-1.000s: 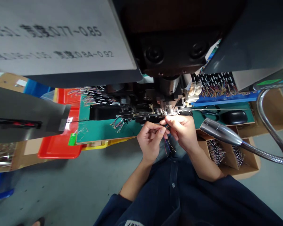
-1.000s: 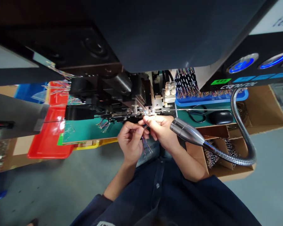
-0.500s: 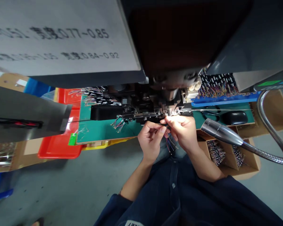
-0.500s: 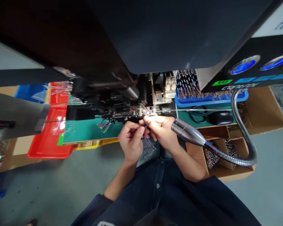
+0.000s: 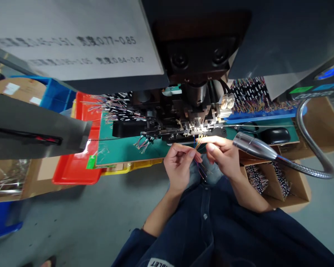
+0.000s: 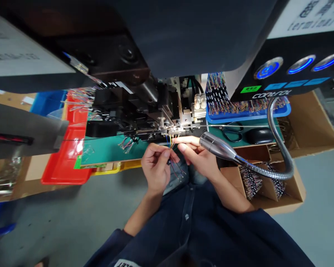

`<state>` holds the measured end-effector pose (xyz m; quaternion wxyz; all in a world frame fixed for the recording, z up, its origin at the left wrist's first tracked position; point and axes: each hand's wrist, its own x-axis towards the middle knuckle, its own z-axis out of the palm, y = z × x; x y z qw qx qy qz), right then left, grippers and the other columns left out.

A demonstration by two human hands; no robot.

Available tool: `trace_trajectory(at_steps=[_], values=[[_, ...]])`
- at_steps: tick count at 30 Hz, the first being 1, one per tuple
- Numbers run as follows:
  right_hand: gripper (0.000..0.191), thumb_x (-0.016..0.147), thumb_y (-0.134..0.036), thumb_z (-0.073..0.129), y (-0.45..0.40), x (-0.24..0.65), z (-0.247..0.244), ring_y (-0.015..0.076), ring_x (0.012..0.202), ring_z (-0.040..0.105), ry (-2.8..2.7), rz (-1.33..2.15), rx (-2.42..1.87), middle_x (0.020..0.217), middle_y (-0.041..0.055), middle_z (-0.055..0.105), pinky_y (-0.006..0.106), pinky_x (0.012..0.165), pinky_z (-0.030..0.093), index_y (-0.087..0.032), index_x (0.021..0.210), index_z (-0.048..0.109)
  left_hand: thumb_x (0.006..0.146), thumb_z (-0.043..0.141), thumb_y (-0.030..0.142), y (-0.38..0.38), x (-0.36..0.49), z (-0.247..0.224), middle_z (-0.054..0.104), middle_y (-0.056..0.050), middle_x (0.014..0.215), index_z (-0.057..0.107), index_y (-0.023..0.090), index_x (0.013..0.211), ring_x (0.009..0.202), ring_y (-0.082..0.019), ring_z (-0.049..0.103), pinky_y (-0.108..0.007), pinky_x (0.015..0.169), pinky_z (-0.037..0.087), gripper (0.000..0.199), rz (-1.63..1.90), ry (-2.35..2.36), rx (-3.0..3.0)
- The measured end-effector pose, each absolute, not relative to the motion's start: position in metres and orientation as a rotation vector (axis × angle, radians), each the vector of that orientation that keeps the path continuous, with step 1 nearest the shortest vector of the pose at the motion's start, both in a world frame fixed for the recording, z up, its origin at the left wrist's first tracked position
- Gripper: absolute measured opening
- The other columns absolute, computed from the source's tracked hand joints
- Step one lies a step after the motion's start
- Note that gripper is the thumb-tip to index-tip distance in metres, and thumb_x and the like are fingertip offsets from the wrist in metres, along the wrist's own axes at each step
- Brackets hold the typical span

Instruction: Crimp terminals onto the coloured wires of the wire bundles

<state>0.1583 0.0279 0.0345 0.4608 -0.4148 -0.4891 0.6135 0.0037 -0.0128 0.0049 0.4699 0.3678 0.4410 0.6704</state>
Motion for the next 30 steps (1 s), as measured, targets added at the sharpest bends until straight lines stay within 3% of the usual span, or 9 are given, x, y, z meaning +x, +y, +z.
trace_trajectory(at_steps=[2, 5, 9, 13, 18, 20, 22, 26, 30], values=[[0.044, 0.109, -0.063, 0.081, 0.019, 0.171, 0.020, 0.0126, 0.047, 0.048, -1.201, 1.457, -1.006, 0.056, -0.0046, 0.058, 0.029, 0.049, 0.041, -0.021, 0.106, 0.092, 0.107, 0.091, 0.045, -0.015, 0.006, 0.008, 0.082, 0.002, 0.077, 0.072, 0.024, 0.098, 0.062, -0.017, 0.080, -0.030, 0.066, 0.069, 0.030, 1.664, 1.091, 0.906], [0.035, 0.114, -0.052, 0.076, 0.000, 0.181, -0.002, 0.0134, 0.054, 0.053, -1.303, 1.402, -1.021, 0.066, -0.0017, 0.067, 0.028, 0.054, 0.042, -0.022, 0.104, 0.091, 0.106, 0.092, 0.046, -0.018, 0.009, 0.010, 0.081, 0.004, 0.075, 0.071, 0.025, 0.100, 0.063, -0.017, 0.083, -0.038, 0.085, 0.076, 0.030, 1.683, 1.077, 0.909], [0.023, 0.104, -0.046, 0.088, -0.028, 0.168, -0.017, 0.0179, 0.072, 0.064, -1.526, 1.324, -0.911, 0.088, 0.0028, 0.077, 0.031, 0.067, 0.052, -0.023, 0.104, 0.085, 0.107, 0.092, 0.043, -0.021, 0.013, 0.008, 0.086, 0.003, 0.084, 0.071, 0.025, 0.101, 0.071, -0.017, 0.087, -0.045, 0.102, 0.077, 0.028, 1.665, 1.104, 0.965], [0.029, 0.108, -0.042, 0.085, -0.049, 0.157, -0.021, 0.0171, 0.070, 0.064, -1.481, 1.212, -0.998, 0.081, 0.0006, 0.072, 0.031, 0.069, 0.052, -0.023, 0.087, 0.075, 0.108, 0.092, 0.036, -0.023, 0.022, 0.010, 0.088, 0.001, 0.092, 0.072, 0.024, 0.104, 0.078, -0.019, 0.090, -0.041, 0.098, 0.078, 0.024, 1.682, 1.103, 1.050], [0.030, 0.113, -0.047, 0.077, -0.071, 0.219, -0.030, 0.0200, 0.070, 0.070, -1.356, 0.937, -1.382, 0.082, 0.0041, 0.080, 0.034, 0.067, 0.053, -0.023, 0.095, 0.085, 0.112, 0.085, 0.031, -0.028, 0.030, 0.007, 0.089, -0.009, 0.125, 0.079, 0.023, 0.115, 0.111, -0.024, 0.092, -0.041, 0.105, 0.075, 0.010, 1.602, 0.996, 1.240], [0.035, 0.112, -0.051, 0.075, -0.074, 0.265, -0.028, 0.0214, 0.069, 0.070, -1.262, 0.734, -1.602, 0.079, 0.0042, 0.079, 0.035, 0.067, 0.054, -0.022, 0.096, 0.086, 0.115, 0.080, 0.027, -0.031, 0.030, 0.003, 0.088, -0.007, 0.121, 0.080, 0.023, 0.112, 0.103, -0.020, 0.090, -0.036, 0.101, 0.073, 0.004, 1.551, 0.976, 1.280], [0.038, 0.109, -0.054, 0.074, -0.062, 0.312, -0.018, 0.0202, 0.067, 0.066, -1.226, 0.505, -1.748, 0.073, 0.0014, 0.074, 0.034, 0.064, 0.051, -0.021, 0.093, 0.084, 0.116, 0.077, 0.024, -0.034, 0.030, -0.001, 0.085, -0.004, 0.109, 0.079, 0.023, 0.107, 0.087, -0.015, 0.085, -0.029, 0.087, 0.070, 0.009, 1.507, 0.972, 1.294], [0.037, 0.110, -0.042, 0.076, 0.015, 0.370, 0.024, 0.0132, 0.061, 0.048, -1.434, 0.122, -1.824, 0.065, -0.0036, 0.060, 0.032, 0.061, 0.036, -0.019, 0.081, 0.074, 0.115, 0.077, 0.022, -0.040, 0.032, -0.004, 0.082, -0.002, 0.098, 0.078, 0.023, 0.104, 0.077, -0.013, 0.078, -0.025, 0.075, 0.064, 0.011, 1.389, 0.967, 1.316], [0.058, 0.118, -0.042, 0.057, 0.119, 0.370, 0.062, 0.0051, 0.074, 0.063, -1.669, -0.050, -1.904, 0.073, 0.0044, 0.072, 0.032, 0.072, 0.036, -0.005, 0.075, 0.069, 0.114, 0.077, 0.022, -0.049, 0.030, -0.001, 0.083, -0.003, 0.102, 0.079, 0.024, 0.105, 0.080, -0.015, 0.079, -0.027, 0.076, 0.063, 0.010, 1.309, 0.951, 1.344]])
